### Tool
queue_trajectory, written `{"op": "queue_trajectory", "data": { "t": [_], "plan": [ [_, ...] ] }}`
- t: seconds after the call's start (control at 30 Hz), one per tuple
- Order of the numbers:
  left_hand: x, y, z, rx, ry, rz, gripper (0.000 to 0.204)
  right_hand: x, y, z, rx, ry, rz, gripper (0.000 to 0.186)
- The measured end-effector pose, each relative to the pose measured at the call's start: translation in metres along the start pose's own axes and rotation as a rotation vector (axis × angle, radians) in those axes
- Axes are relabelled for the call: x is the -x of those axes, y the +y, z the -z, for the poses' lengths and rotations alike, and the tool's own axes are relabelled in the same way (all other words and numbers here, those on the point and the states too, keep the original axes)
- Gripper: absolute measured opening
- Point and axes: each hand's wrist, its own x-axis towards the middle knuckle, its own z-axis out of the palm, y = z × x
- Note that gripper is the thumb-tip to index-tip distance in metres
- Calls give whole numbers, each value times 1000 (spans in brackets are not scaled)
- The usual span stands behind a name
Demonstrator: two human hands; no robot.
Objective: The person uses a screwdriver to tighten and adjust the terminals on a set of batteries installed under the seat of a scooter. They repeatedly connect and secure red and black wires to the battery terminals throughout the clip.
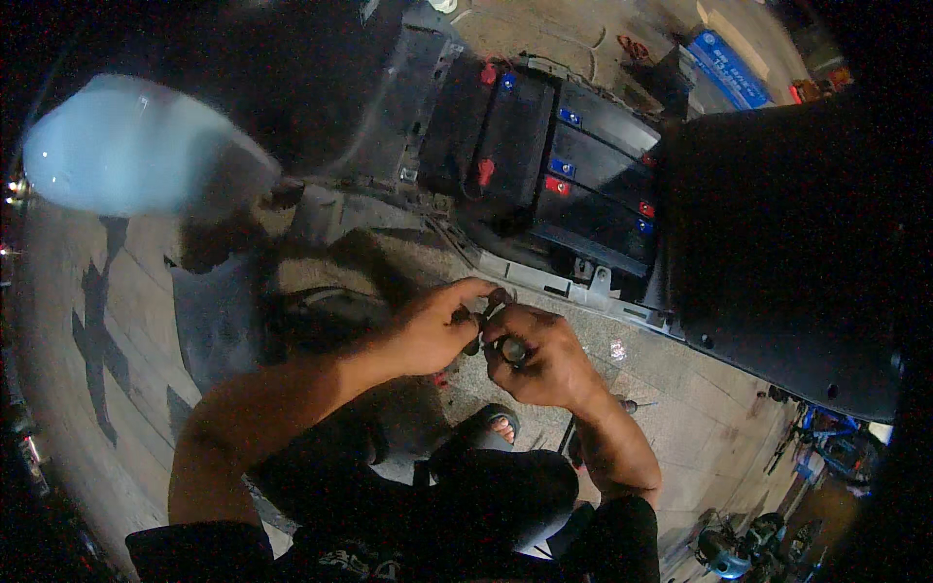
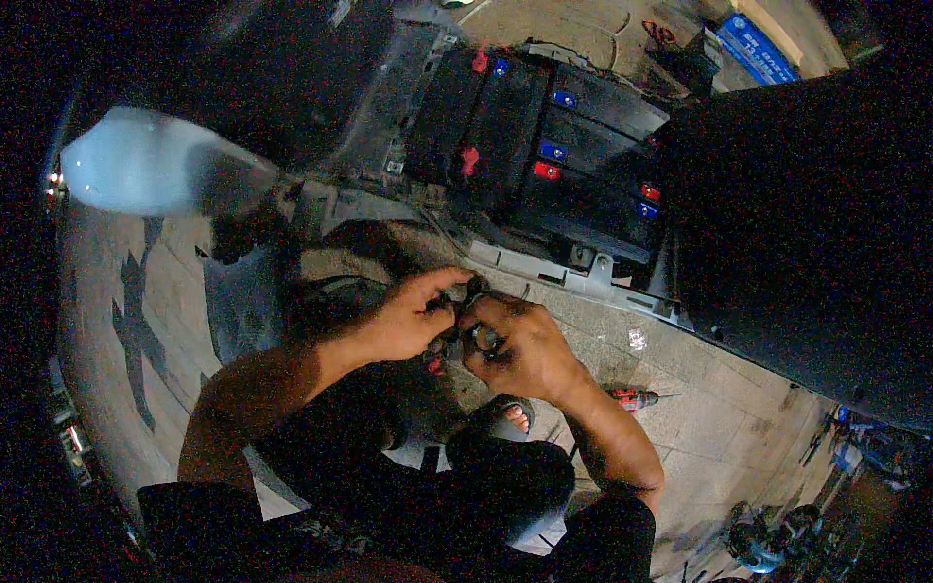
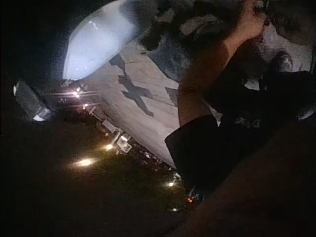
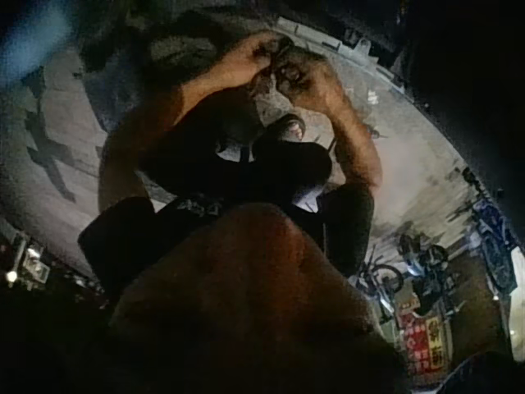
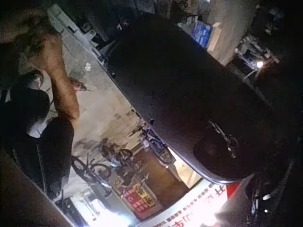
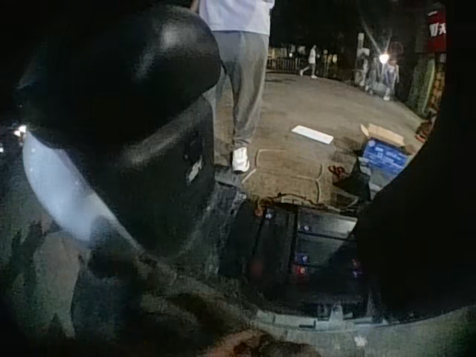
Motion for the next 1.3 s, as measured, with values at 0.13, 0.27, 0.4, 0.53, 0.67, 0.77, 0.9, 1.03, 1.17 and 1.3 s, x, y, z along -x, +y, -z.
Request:
{"op": "queue_trajectory", "data": {
  "t": [0.13, 0.27, 0.4, 0.53, 0.67, 0.77, 0.9, 1.03, 1.17, 1.3],
  "plan": [
    [4, 22, 21, -23, -118, 72, 37, -16, -16, 6, 122, 174, 10, 21],
    [10, 37, 27, 136, -136, 86, 27, -27, -52, 13, 225, 235, -115, 19],
    [21, 44, 34, 108, -45, -52, 22, -42, -90, 15, 352, 297, -203, 16],
    [20, 59, 45, 60, 13, -256, 22, -50, -121, 3, 505, 367, -336, 16],
    [17, 72, 54, -54, -30, -293, 22, -57, -146, 0, 608, 388, -394, 17],
    [13, 86, 67, -56, -131, -259, 22, -58, -146, -3, 704, 392, -407, 17],
    [2, 67, 55, 89, -63, -196, 20, -63, -130, -5, 647, 369, -338, 19],
    [-9, 58, 45, 216, -66, -77, 19, -61, -100, 8, 549, 304, -311, 19],
    [-17, 53, 31, 91, 13, -186, 25, -55, -73, 21, 406, 313, -282, 20],
    [-25, 55, 26, -117, 0, -151, 32, -53, -61, 40, 339, 292, -287, 17]
  ]
}}
